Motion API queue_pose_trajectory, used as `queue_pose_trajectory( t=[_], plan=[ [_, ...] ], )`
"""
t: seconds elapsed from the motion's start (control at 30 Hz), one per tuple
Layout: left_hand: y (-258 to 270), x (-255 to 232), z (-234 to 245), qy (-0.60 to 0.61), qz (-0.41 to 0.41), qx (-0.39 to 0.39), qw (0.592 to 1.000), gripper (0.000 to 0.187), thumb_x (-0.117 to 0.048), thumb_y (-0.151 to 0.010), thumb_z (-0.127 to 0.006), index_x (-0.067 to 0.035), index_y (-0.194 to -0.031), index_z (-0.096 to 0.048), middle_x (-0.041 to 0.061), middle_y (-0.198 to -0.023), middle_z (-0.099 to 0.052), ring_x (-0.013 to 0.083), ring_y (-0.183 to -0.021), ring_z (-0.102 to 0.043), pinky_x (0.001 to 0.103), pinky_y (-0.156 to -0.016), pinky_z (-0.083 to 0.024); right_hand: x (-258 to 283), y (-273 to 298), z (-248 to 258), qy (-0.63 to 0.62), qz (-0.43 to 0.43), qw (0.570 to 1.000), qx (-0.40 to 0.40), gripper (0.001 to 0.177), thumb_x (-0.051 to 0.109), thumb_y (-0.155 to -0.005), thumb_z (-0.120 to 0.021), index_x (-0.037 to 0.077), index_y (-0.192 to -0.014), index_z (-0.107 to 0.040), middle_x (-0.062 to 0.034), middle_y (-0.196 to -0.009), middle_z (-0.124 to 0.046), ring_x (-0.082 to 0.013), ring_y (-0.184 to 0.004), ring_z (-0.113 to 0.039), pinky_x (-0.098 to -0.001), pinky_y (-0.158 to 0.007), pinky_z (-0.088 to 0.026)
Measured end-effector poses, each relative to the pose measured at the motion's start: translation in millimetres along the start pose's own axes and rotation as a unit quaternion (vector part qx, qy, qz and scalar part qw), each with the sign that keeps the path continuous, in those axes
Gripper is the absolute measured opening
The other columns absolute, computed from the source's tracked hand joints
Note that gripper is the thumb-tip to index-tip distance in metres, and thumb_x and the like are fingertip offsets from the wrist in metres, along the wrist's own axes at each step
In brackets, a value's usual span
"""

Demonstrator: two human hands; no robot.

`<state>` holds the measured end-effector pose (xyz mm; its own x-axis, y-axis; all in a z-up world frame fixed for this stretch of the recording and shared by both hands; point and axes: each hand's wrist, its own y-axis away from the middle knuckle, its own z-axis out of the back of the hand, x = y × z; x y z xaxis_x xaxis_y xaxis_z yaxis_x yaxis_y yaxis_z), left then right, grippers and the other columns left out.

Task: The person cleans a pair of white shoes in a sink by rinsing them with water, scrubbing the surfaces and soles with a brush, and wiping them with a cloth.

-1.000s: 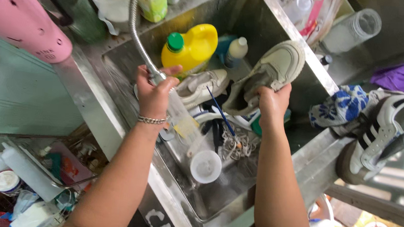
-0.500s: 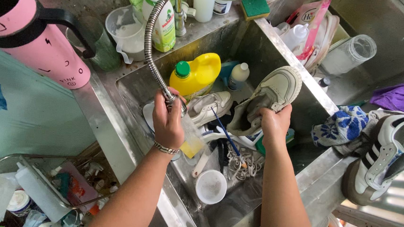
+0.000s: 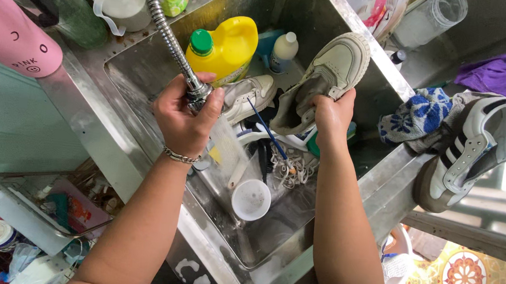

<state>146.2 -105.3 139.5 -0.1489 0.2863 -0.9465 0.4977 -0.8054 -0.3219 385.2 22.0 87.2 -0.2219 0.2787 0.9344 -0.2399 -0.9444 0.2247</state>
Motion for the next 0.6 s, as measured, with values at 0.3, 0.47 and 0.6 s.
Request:
queue_pose_trajectory(
  t=[0.3,0.47,0.6],
  plan=[
    [2,-16,-13,0.059,0.033,0.002,0.998,0.014,-0.013,-0.095,-0.077,-0.003,-0.102,-0.07,-0.005,-0.089,-0.064,0.002,-0.076,-0.053,0.02,-0.07,-0.045,6,0,-1,0.003,0.001,1.0,-0.007,0.058,-0.004,-0.069,-0.068,0.003,-0.124,-0.052,-0.0112,-0.116,-0.066,-0.0227,-0.101,-0.065,-0.0324,-0.085,-0.055],
    [-1,-10,-8,0.044,0.015,0.008,0.999,0.013,-0.013,-0.093,-0.077,-0.003,-0.098,-0.07,-0.005,-0.083,-0.064,0.0024,-0.072,-0.054,0.021,-0.067,-0.045,13,4,2,-0.001,-0.015,1.0,0.003,0.061,-0.004,-0.07,-0.067,0.005,-0.128,-0.049,-0.011,-0.117,-0.065,-0.0232,-0.101,-0.065,-0.0337,-0.083,-0.055],
    [2,-7,-5,0.032,0.025,0.009,0.999,0.013,-0.012,-0.093,-0.078,-0.003,-0.097,-0.069,-0.005,-0.083,-0.061,0.0028,-0.073,-0.051,0.021,-0.067,-0.043,13,3,1,0.012,-0.018,1.0,0.004,0.06,-0.004,-0.072,-0.066,0.003,-0.128,-0.05,-0.0127,-0.118,-0.065,-0.0243,-0.102,-0.066,-0.034,-0.083,-0.056]
  ],
)
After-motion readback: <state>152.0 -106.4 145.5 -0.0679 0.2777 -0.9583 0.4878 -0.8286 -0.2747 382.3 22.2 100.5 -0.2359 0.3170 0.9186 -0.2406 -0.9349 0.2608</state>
